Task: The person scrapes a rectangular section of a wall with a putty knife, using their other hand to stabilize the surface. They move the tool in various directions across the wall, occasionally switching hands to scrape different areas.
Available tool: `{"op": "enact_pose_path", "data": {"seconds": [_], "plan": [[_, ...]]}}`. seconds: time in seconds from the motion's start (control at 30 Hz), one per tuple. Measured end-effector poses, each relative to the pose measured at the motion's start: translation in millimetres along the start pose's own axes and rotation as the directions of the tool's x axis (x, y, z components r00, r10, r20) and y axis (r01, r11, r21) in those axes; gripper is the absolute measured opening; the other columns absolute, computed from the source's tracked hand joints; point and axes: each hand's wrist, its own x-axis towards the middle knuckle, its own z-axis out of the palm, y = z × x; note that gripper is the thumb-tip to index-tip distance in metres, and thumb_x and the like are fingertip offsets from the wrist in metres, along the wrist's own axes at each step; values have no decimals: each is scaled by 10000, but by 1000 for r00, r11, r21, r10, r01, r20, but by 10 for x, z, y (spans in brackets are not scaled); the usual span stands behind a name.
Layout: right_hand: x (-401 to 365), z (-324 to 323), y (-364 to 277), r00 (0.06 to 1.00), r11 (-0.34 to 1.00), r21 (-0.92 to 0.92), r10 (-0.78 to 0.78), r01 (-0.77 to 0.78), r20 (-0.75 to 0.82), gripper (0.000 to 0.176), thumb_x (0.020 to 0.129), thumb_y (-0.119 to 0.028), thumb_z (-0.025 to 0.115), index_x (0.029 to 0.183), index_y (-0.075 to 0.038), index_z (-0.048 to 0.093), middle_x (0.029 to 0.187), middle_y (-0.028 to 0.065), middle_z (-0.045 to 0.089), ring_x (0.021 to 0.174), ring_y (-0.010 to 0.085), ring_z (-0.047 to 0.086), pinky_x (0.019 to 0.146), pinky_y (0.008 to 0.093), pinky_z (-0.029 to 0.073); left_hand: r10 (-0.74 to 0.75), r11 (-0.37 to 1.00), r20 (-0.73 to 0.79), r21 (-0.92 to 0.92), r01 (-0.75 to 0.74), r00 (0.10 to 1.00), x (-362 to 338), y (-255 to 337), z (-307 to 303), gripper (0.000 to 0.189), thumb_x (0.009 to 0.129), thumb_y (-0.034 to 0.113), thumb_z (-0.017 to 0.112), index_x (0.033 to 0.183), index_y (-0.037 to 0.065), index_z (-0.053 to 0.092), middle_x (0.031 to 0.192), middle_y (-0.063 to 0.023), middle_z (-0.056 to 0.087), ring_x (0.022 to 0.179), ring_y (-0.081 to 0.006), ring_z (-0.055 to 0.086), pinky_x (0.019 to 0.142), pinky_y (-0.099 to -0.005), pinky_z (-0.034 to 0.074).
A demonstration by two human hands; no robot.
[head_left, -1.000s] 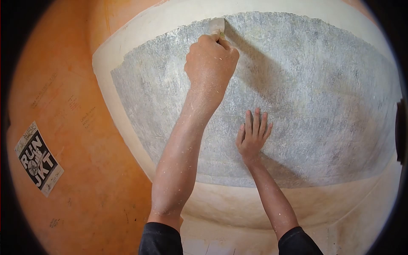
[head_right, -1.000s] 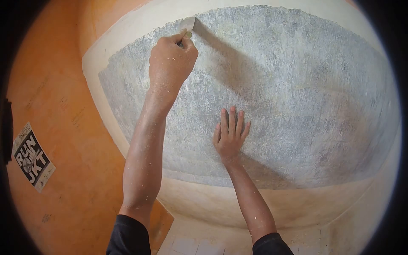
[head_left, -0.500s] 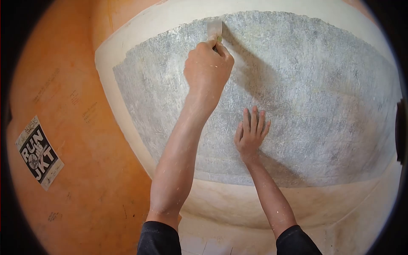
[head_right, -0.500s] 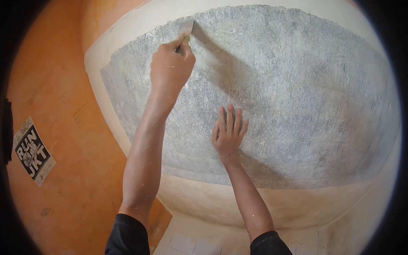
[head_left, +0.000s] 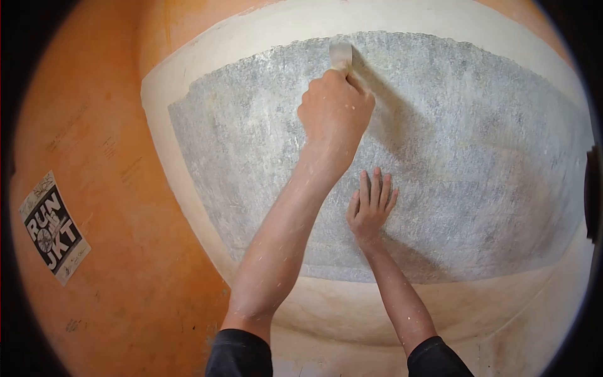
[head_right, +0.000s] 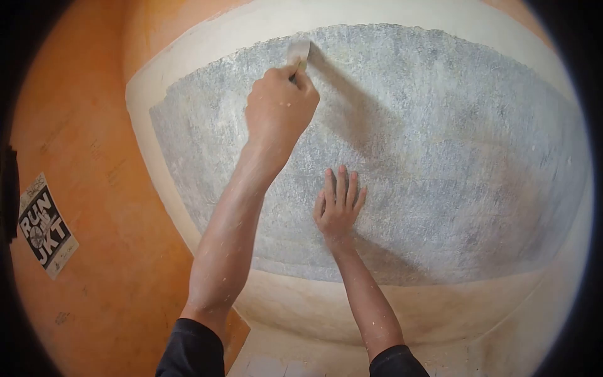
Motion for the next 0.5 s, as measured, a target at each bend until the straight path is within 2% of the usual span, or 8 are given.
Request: {"op": "enact_pose_path", "data": {"seconds": [0.07,0.13,0.17,0.23,0.3,0.37,0.5], "plan": [[24,4,35,1000,1000,5,10,-10,-11,486,944,-219,530,1421,-129,544,1550,113,421,1461,361,316,1192,569,108,-6,1000,59,27,4,998,44,-14,-4,345,966,228,496,1189,88,720,746,-172,716,671,-322,708,645,-412,563],[-2,6,-1,1000,1000,-1,13,-13,15,470,963,-237,509,1418,-123,545,1541,116,434,1457,361,323,1189,564,115,68,997,-59,-26,-70,996,84,-159,-24,313,979,200,486,1125,47,718,733,-176,704,700,-339,708,622,-424,557],[1,-5,-2,1000,1000,19,7,-7,20,470,963,-237,509,1418,-123,545,1541,116,434,1457,361,323,1189,564,115,58,998,-68,-10,-59,996,93,-247,-58,313,979,200,486,1125,47,718,733,-176,704,700,-339,708,622,-424,557],[17,-13,-15,1000,1000,-21,0,0,4,457,989,-253,475,1421,-117,539,1542,124,430,1455,367,323,1188,566,114,-47,998,69,-29,49,997,95,-377,-226,350,954,242,516,1233,144,703,802,-172,721,752,-308,712,719,-418,551],[10,16,12,1000,999,-34,-26,27,3,455,1002,-260,455,1422,-105,535,1542,135,426,1457,375,315,1188,568,112,-56,998,40,-13,57,998,6,-745,-379,360,958,254,517,1264,172,687,827,-169,721,782,-306,709,737,-425,535],[11,34,23,999,998,-57,-37,37,-6,454,1015,-267,436,1423,-92,530,1541,147,423,1459,382,308,1188,571,110,-79,994,23,74,77,997,-14,-1229,-564,363,969,247,510,1288,186,674,860,-168,729,754,-271,705,714,-390,526],[8,77,38,995,982,-166,-97,95,-5,470,1038,-289,399,1426,-51,514,1538,185,412,1470,404,276,1189,578,103,-117,989,-60,89,122,991,102,-2194,-976,349,980,249,528,1289,180,675,876,-183,731,721,-219,686,695,-348,510]]}}
